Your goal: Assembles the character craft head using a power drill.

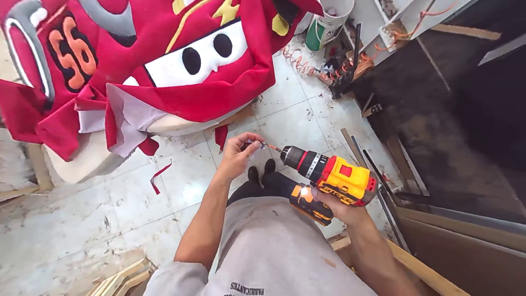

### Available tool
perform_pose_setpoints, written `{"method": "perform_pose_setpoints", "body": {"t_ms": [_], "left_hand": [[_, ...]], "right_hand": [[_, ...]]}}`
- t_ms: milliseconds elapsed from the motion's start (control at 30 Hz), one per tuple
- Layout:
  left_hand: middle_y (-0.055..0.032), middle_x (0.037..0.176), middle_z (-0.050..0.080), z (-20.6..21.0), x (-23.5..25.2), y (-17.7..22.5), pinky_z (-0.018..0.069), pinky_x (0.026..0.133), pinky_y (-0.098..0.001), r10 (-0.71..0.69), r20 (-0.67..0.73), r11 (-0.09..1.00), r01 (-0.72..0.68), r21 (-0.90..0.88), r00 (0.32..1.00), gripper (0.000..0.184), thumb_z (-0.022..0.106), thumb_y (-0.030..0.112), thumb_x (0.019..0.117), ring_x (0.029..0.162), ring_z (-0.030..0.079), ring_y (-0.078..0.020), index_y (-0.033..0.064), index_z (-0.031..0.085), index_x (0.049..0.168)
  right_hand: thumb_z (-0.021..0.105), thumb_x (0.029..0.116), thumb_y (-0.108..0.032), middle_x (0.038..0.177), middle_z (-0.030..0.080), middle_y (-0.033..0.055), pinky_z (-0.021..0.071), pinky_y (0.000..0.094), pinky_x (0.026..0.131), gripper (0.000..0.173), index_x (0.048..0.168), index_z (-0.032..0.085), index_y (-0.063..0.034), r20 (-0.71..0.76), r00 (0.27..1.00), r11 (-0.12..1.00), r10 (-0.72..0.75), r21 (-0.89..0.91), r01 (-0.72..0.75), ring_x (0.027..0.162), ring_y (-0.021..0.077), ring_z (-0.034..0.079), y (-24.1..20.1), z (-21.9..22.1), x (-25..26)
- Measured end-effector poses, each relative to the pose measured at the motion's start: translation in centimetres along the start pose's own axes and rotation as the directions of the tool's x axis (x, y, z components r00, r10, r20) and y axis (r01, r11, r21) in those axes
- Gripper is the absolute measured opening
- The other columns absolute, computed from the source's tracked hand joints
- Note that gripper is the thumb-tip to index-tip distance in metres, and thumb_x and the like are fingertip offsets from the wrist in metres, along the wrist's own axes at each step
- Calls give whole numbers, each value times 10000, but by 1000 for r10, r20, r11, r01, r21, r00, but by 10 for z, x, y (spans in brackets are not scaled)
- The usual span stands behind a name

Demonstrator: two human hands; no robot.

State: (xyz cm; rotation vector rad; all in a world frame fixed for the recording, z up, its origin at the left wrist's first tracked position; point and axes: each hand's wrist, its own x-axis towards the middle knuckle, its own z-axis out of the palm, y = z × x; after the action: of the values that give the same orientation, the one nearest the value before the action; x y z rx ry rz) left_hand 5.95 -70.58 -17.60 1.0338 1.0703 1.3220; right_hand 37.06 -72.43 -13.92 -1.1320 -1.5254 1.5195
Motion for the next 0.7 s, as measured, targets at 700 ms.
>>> {"method": "perform_pose_setpoints", "body": {"t_ms": [700], "left_hand": [[15,932,717,20,0,35,399,500,-127,-17,197,905,99,-415,980,417,752,329,932,547,471,34,113,663,1278]], "right_hand": [[716,905,-155,819,727,-21,599,275,669,265,1167,723,-111,80,991,889,-103,454,56,678,80,676,7,22,-4]]}}
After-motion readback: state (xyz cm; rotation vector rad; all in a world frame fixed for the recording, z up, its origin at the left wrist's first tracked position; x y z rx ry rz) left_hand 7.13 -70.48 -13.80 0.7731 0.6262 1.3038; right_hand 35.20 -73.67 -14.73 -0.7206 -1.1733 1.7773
